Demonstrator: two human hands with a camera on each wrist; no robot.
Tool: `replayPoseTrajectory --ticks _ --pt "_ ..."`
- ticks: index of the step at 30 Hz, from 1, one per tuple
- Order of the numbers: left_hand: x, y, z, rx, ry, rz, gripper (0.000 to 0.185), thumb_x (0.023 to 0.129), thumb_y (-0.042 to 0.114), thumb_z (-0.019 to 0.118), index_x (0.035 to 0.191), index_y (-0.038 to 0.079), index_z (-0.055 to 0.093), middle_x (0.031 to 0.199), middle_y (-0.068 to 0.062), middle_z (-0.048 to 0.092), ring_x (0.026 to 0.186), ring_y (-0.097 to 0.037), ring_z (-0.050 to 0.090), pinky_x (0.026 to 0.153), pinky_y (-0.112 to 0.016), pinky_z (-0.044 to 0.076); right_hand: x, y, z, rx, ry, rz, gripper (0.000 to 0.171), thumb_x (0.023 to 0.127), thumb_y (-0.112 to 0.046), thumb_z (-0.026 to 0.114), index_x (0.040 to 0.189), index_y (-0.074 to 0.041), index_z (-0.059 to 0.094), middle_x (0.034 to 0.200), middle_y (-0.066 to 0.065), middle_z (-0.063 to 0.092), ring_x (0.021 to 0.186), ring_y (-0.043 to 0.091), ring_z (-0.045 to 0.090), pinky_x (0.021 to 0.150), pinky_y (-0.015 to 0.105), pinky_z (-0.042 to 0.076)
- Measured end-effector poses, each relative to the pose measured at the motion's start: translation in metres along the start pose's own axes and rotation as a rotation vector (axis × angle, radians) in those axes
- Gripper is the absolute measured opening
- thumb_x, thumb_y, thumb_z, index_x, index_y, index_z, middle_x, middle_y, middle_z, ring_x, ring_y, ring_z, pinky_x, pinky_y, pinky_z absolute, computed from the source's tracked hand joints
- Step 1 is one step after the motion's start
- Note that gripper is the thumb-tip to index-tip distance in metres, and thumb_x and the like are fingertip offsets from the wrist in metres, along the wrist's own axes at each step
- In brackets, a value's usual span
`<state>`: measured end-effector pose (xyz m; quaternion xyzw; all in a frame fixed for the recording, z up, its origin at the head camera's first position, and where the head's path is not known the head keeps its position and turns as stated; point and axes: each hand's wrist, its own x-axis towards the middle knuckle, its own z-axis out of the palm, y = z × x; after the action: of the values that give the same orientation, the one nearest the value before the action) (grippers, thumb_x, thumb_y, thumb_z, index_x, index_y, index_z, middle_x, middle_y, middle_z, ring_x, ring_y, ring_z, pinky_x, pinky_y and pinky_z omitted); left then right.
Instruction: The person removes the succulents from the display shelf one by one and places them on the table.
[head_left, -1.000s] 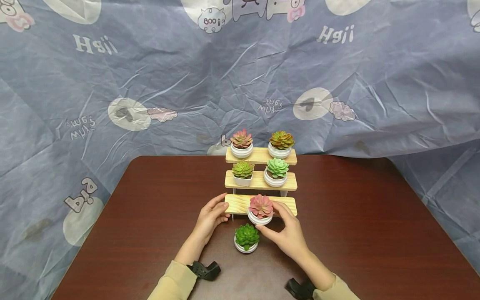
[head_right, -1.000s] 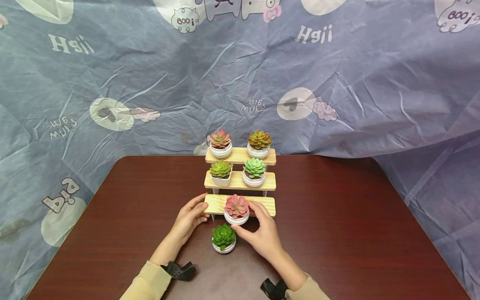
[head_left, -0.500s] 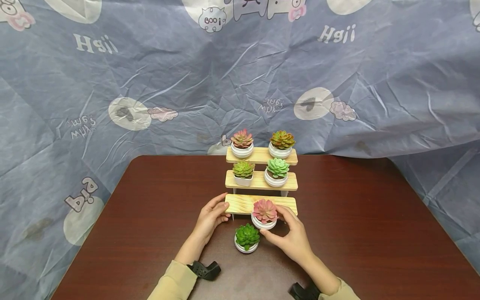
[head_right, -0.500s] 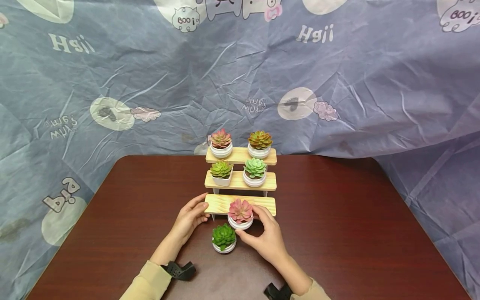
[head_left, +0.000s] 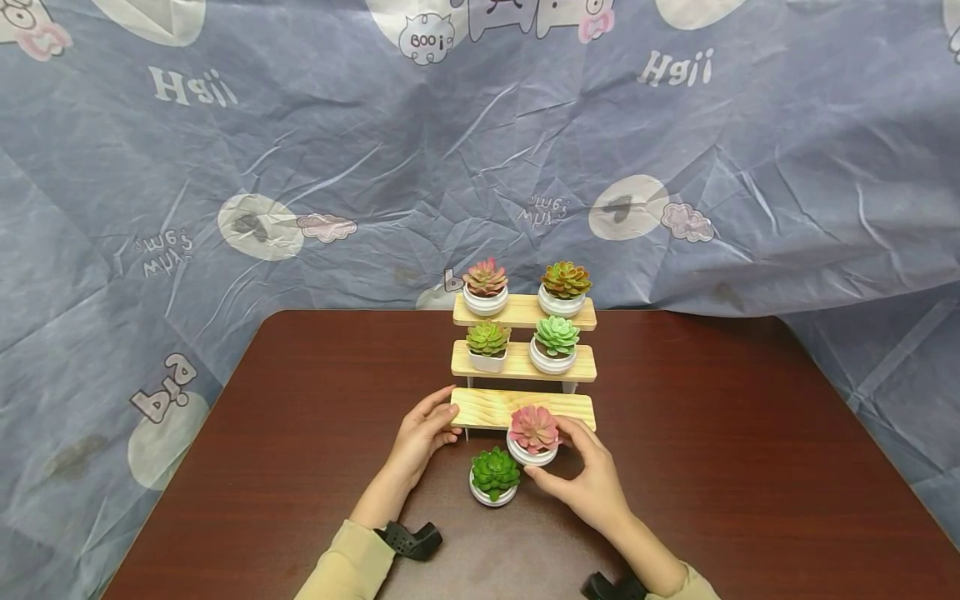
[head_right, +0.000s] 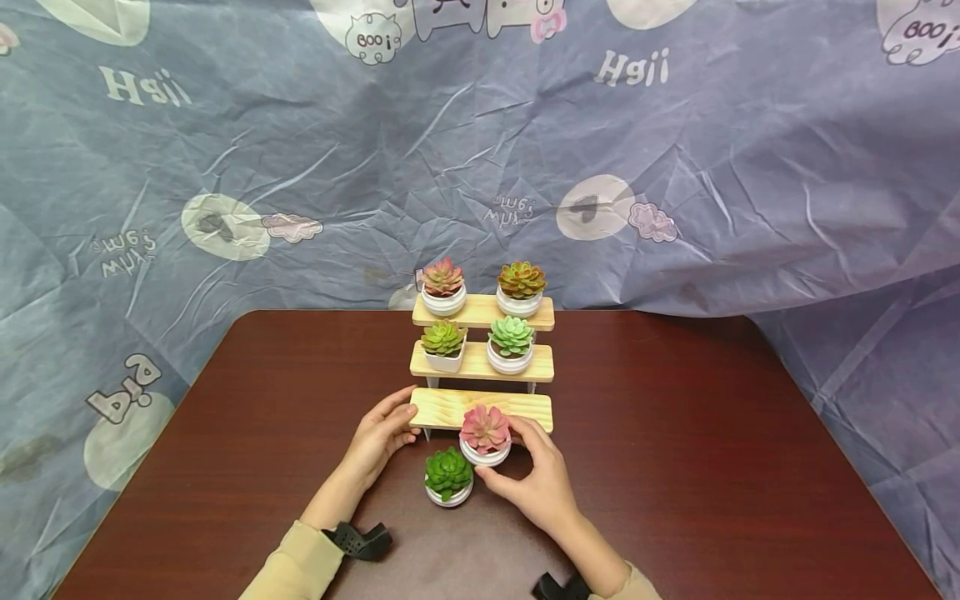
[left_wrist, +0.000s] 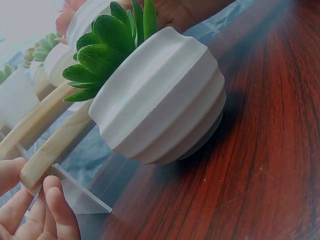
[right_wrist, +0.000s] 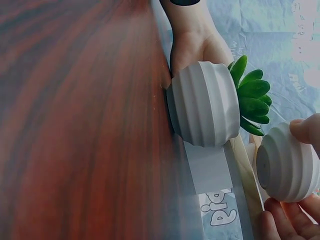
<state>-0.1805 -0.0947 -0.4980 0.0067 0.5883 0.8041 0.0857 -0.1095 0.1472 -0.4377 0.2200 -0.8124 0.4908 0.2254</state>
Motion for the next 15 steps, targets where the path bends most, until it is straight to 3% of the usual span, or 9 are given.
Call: replayPoseTrajectory --ticks 15 --pt "-0.0005 0.0002 -0.0002 0.011 -0.002 -0.001 0.048 0.093 0.014 0.060 0.138 0.005 0.045 0.098 -0.005 0.059 0.072 -0.014 0.059 0.063 -0.022 0.050 -0.0078 0.0060 -0.0053 -0.039 -0.012 -0.007 0.065 0.054 0.002 0.087 0.112 0.002 0.060 0.105 0.009 0.062 0.091 0.014 0.060 0.082 0.019 0.045"
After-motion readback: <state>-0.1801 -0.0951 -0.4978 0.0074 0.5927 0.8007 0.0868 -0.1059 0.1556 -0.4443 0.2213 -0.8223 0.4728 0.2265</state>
